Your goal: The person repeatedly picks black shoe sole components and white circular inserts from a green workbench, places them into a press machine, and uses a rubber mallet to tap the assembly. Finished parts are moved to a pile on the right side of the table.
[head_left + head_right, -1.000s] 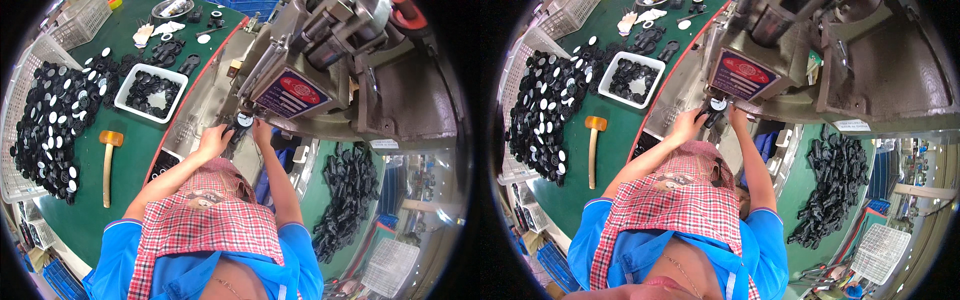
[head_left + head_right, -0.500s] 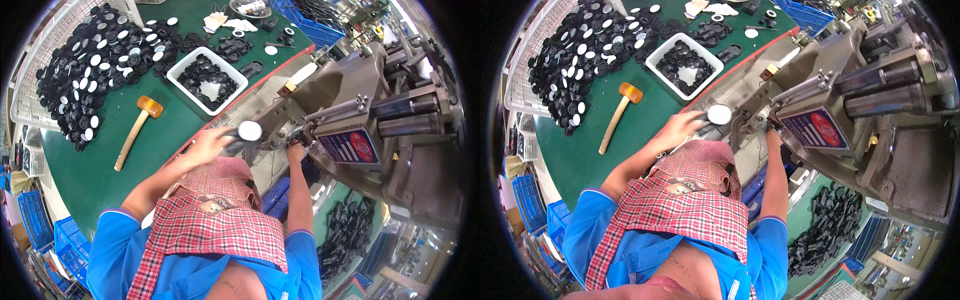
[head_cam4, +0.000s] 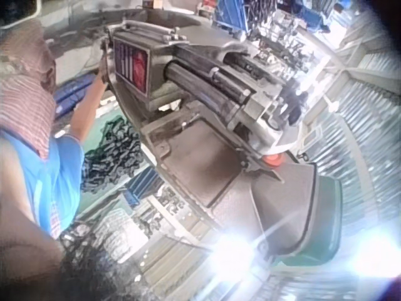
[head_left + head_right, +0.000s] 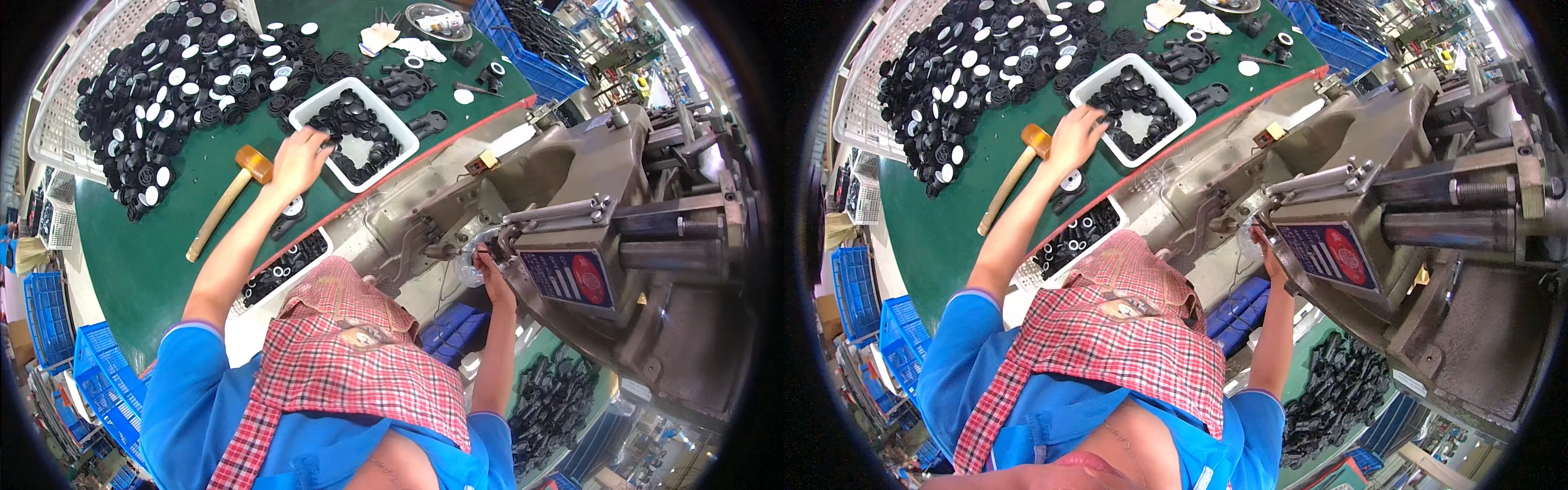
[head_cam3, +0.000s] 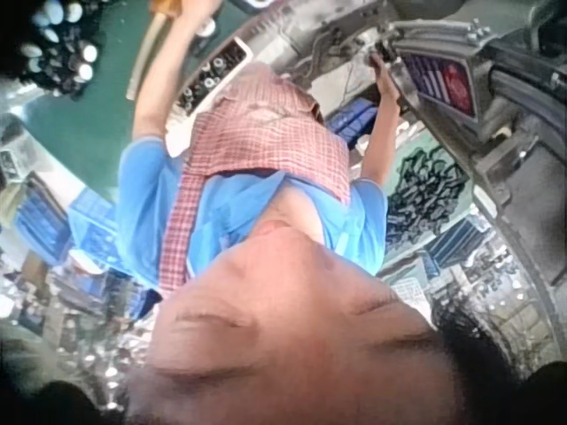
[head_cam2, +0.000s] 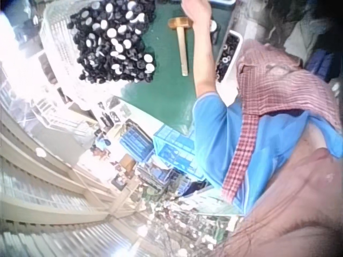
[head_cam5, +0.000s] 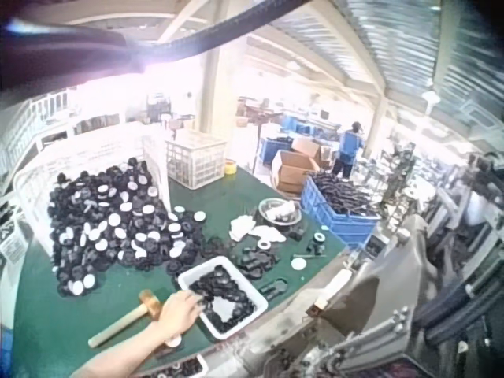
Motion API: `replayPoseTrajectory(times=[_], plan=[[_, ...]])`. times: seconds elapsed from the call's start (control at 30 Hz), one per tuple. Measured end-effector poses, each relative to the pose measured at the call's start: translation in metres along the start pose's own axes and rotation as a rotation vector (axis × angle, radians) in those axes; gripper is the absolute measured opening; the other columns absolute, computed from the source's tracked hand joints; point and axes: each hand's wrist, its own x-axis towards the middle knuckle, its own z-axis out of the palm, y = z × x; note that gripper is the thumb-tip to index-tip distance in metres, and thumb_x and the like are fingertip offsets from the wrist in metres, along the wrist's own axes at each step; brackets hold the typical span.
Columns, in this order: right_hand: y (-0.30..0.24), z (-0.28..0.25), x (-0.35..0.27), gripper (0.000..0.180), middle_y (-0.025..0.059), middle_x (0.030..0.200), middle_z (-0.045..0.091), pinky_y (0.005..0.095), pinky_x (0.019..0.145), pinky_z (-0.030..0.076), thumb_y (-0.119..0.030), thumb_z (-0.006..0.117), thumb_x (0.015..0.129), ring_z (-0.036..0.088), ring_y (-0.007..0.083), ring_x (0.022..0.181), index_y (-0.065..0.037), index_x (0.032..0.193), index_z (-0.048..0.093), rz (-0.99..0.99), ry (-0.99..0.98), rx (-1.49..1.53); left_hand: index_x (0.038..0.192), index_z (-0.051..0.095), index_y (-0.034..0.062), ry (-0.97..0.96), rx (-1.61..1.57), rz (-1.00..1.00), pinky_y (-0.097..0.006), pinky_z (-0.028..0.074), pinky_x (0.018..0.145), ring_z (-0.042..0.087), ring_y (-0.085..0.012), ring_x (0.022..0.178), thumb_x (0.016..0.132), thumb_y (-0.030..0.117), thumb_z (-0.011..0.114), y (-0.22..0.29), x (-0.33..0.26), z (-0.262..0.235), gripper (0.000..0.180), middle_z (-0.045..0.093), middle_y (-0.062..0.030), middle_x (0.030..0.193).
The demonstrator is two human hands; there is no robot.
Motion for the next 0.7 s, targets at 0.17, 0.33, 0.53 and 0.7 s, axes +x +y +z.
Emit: replayPoseTrajectory(times=[0.17, 0.33, 0.53, 0.7], plan=[[-0.028, 0.017, -0.014, 0.029, 0.0000, 0.087, 0.063, 0.0237, 0.071, 0.041, -0.026, 0.068, 0.086, 0.053, 0.0094, 0.075, -0.008, 0.109, 0.065, 0.069, -0.036, -0.093, 0.087, 0.068, 0.0043, -0.339, 0.354, -0.157, -0.042, 0.051, 0.078, 0.062, -0.0325, 0.092, 0.080, 0.021, 0.067, -0.004, 0.072, 0.066, 0.018, 0.064, -0.0140, 0.094], [-0.009, 0.052, -0.021, 0.012, 0.0033, 0.084, 0.067, 0.0247, 0.064, 0.047, -0.012, 0.069, 0.089, 0.061, 0.0114, 0.070, -0.002, 0.095, 0.068, -0.313, 0.248, -0.196, 0.092, 0.068, 0.0029, -0.027, -0.066, -0.204, -0.041, 0.051, 0.075, 0.067, -0.0277, 0.082, 0.082, 0.019, 0.062, -0.011, 0.059, 0.050, 0.020, 0.069, -0.0114, 0.087], [0.007, 0.057, -0.027, 0.019, 0.0069, 0.076, 0.064, 0.0250, 0.062, 0.045, -0.005, 0.071, 0.083, 0.054, 0.0094, 0.065, 0.004, 0.099, 0.068, -0.661, 0.235, -0.659, 0.091, 0.067, -0.0010, -0.131, -0.694, -0.546, -0.025, 0.047, 0.069, 0.058, -0.0081, 0.073, 0.085, 0.018, 0.069, -0.016, -0.033, -0.013, 0.020, 0.065, -0.0020, 0.079], [0.056, 0.056, -0.050, 0.023, 0.0087, 0.072, 0.068, 0.0286, 0.059, 0.050, -0.014, 0.070, 0.086, 0.062, 0.0128, 0.060, 0.002, 0.102, 0.070, -0.315, 0.193, -0.720, 0.094, 0.068, 0.0007, -0.201, -0.641, -0.786, -0.023, 0.046, 0.074, 0.057, -0.0066, 0.078, 0.089, 0.021, 0.069, -0.021, -0.111, -0.037, 0.021, 0.066, -0.0009, 0.084]])
